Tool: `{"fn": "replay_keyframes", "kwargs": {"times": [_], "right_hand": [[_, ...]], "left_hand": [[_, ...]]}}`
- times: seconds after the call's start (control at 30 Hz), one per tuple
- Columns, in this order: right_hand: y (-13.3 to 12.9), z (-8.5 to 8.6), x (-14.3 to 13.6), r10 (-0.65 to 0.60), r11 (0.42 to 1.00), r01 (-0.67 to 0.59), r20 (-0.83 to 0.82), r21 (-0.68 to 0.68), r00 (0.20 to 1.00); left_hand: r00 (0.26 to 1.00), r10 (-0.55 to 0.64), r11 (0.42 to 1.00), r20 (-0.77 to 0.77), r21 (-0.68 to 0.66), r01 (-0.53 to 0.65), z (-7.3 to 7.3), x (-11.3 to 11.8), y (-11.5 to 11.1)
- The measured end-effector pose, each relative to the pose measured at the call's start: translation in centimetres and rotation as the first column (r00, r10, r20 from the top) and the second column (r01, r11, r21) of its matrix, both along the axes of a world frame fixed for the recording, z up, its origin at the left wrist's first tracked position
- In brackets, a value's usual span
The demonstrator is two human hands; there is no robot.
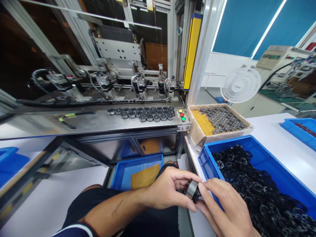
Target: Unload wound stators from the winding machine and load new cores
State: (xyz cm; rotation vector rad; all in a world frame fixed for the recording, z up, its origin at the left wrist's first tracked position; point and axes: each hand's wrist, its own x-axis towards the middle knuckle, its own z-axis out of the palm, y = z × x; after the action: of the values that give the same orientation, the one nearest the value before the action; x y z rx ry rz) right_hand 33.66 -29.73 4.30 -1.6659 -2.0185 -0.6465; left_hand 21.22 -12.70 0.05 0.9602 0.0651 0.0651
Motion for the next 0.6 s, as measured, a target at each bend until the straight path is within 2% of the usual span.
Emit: {"fn": "replay_keyframes", "kwargs": {"times": [0.17,0.27,0.33,0.4,0.47,0.53,0.6], "right_hand": [[0.2,0.0,-0.3,0.005,1.000,-0.004,-0.028,0.012,1.000],[0.2,-0.2,-0.3,-0.012,1.000,0.012,-0.020,0.016,1.000],[0.2,-0.4,-0.1,-0.030,0.999,0.031,-0.036,0.019,0.999],[0.3,-0.4,0.2,-0.070,0.997,0.071,-0.128,0.001,0.989],[0.4,-0.3,0.6,-0.128,0.992,0.118,-0.267,-0.053,0.955],[0.6,-0.1,0.9,-0.156,0.987,0.127,-0.363,-0.102,0.919],[0.7,0.1,0.9,-0.127,0.990,0.094,-0.392,-0.102,0.911]], "left_hand": [[0.999,-0.033,0.999,0.022,-0.009,0.033,-0.2,0.1,-0.2],[0.995,-0.034,0.999,0.096,0.023,0.032,-0.5,0.0,-0.7],[0.985,-0.025,0.996,0.168,0.087,0.011,-0.6,-0.3,-0.9],[0.972,-0.028,0.976,0.232,0.216,-0.023,-0.4,-0.7,-1.0],[0.958,-0.062,0.916,0.280,0.397,-0.057,0.0,-1.2,-0.8],[0.935,-0.085,0.817,0.346,0.561,-0.133,0.4,-1.6,-0.6],[0.899,-0.088,0.725,0.428,0.647,-0.237,0.6,-1.7,-0.5]]}}
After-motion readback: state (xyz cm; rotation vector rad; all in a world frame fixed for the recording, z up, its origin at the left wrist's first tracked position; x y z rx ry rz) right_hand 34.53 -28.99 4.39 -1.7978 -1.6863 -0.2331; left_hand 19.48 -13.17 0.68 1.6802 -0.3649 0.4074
